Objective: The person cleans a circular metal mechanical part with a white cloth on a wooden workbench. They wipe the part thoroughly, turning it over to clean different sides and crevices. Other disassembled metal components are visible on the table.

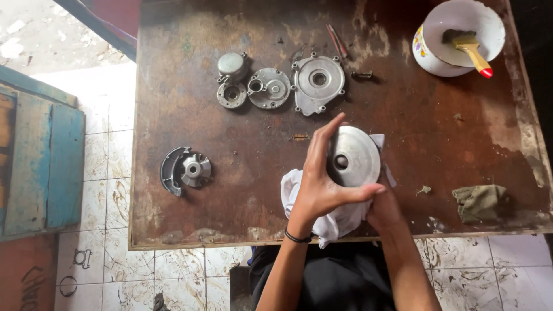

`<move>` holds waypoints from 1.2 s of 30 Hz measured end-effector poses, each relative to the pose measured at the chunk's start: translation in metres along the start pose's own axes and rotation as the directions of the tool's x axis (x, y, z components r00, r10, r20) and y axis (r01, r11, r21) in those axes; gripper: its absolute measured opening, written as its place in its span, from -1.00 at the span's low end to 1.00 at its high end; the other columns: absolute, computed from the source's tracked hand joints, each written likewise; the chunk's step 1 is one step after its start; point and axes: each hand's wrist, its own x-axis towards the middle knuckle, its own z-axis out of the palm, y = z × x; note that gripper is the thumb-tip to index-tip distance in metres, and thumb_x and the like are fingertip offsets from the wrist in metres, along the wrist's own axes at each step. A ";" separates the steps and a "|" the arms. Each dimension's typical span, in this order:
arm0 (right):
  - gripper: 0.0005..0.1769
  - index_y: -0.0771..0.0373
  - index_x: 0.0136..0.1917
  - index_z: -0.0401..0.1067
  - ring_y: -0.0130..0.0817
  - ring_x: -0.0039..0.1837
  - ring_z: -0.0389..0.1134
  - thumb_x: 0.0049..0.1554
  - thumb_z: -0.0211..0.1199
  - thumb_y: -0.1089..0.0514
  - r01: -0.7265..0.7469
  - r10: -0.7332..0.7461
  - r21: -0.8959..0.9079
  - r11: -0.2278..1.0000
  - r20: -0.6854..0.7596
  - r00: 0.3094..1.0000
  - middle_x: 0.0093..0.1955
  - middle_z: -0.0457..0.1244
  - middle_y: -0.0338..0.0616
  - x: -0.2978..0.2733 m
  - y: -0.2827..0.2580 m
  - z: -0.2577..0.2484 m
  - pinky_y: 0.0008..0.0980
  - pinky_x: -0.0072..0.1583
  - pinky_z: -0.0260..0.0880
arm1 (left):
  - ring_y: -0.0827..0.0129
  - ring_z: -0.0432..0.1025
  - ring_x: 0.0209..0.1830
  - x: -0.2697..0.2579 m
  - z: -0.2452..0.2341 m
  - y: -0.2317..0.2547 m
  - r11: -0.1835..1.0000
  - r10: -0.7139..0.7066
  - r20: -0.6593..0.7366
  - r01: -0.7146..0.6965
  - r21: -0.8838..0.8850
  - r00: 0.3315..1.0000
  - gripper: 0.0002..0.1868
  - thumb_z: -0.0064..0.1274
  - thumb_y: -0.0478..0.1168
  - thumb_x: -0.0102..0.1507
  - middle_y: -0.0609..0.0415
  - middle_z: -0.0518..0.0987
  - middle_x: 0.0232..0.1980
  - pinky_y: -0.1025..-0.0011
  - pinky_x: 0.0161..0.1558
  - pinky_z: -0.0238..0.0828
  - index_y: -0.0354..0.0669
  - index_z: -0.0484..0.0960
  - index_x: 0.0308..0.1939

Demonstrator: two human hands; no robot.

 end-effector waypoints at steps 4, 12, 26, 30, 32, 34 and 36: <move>-0.24 0.24 0.56 0.10 -0.15 0.42 0.25 0.31 -0.18 -0.30 -0.023 0.032 -0.098 0.995 0.090 0.995 0.47 0.18 0.00 -0.003 -0.023 0.004 -0.10 0.37 0.29 | 0.21 0.40 0.39 -0.001 -0.015 -0.007 0.998 0.019 0.109 -0.012 -0.059 0.994 0.11 0.48 0.10 -0.05 -0.03 0.48 0.30 0.33 0.47 0.30 -0.19 0.35 0.50; -0.23 0.26 0.54 0.13 -0.12 0.40 0.29 0.25 0.04 -0.26 -0.095 0.082 0.029 0.995 0.304 0.949 0.42 0.21 0.02 -0.016 -0.004 -0.001 -0.09 0.36 0.31 | 0.25 0.39 0.36 0.005 -0.031 -0.020 0.547 -0.144 0.415 0.421 -0.723 0.898 0.15 0.36 0.25 0.03 -0.08 0.51 0.29 0.32 0.47 0.24 -0.31 0.31 0.54; -0.30 0.32 0.49 0.19 -0.07 0.35 0.33 0.21 0.02 -0.11 -0.192 0.170 0.088 0.977 0.209 0.963 0.38 0.25 0.08 -0.017 -0.001 -0.002 -0.06 0.33 0.35 | 0.25 0.44 0.31 0.008 -0.024 -0.026 0.499 -0.044 0.414 0.379 -0.779 0.909 0.19 0.33 0.27 0.04 -0.11 0.53 0.25 0.31 0.47 0.27 -0.39 0.27 0.55; -0.32 0.34 0.48 0.20 -0.06 0.34 0.34 0.20 0.02 -0.07 -0.219 0.197 0.110 0.970 0.181 0.964 0.36 0.26 0.10 -0.018 -0.003 0.002 -0.06 0.32 0.36 | 0.24 0.44 0.29 0.008 -0.032 -0.023 0.554 -0.129 0.446 0.437 -0.709 0.886 0.19 0.35 0.26 0.00 -0.12 0.55 0.24 0.32 0.42 0.30 -0.37 0.30 0.53; -0.33 0.35 0.47 0.21 -0.05 0.33 0.35 0.20 0.02 -0.05 -0.233 0.210 0.120 0.965 0.177 0.962 0.36 0.27 0.11 -0.015 -0.004 0.005 -0.05 0.32 0.37 | 0.23 0.42 0.23 0.008 -0.036 -0.024 0.597 -0.215 0.424 0.462 -0.656 0.880 0.19 0.37 0.25 -0.02 -0.10 0.54 0.20 0.32 0.34 0.29 -0.37 0.33 0.53; -0.34 0.36 0.46 0.22 -0.04 0.32 0.35 0.19 0.02 -0.03 -0.257 0.237 0.129 0.958 0.151 0.960 0.35 0.27 0.12 -0.025 -0.004 0.003 -0.05 0.32 0.37 | 0.22 0.40 0.18 -0.002 -0.036 -0.017 0.614 -0.312 0.400 0.504 -0.607 0.862 0.19 0.39 0.23 -0.05 -0.09 0.54 0.17 0.32 0.26 0.28 -0.36 0.37 0.52; -0.35 0.37 0.46 0.23 -0.04 0.31 0.36 0.19 0.01 -0.01 -0.270 0.250 0.133 0.954 0.152 0.956 0.35 0.28 0.13 -0.018 -0.007 0.007 -0.05 0.31 0.38 | 0.27 0.40 0.16 -0.001 -0.044 -0.005 0.782 -0.236 0.332 0.382 -0.493 0.913 0.17 0.40 0.25 -0.05 -0.01 0.54 0.15 0.40 0.25 0.27 -0.28 0.41 0.53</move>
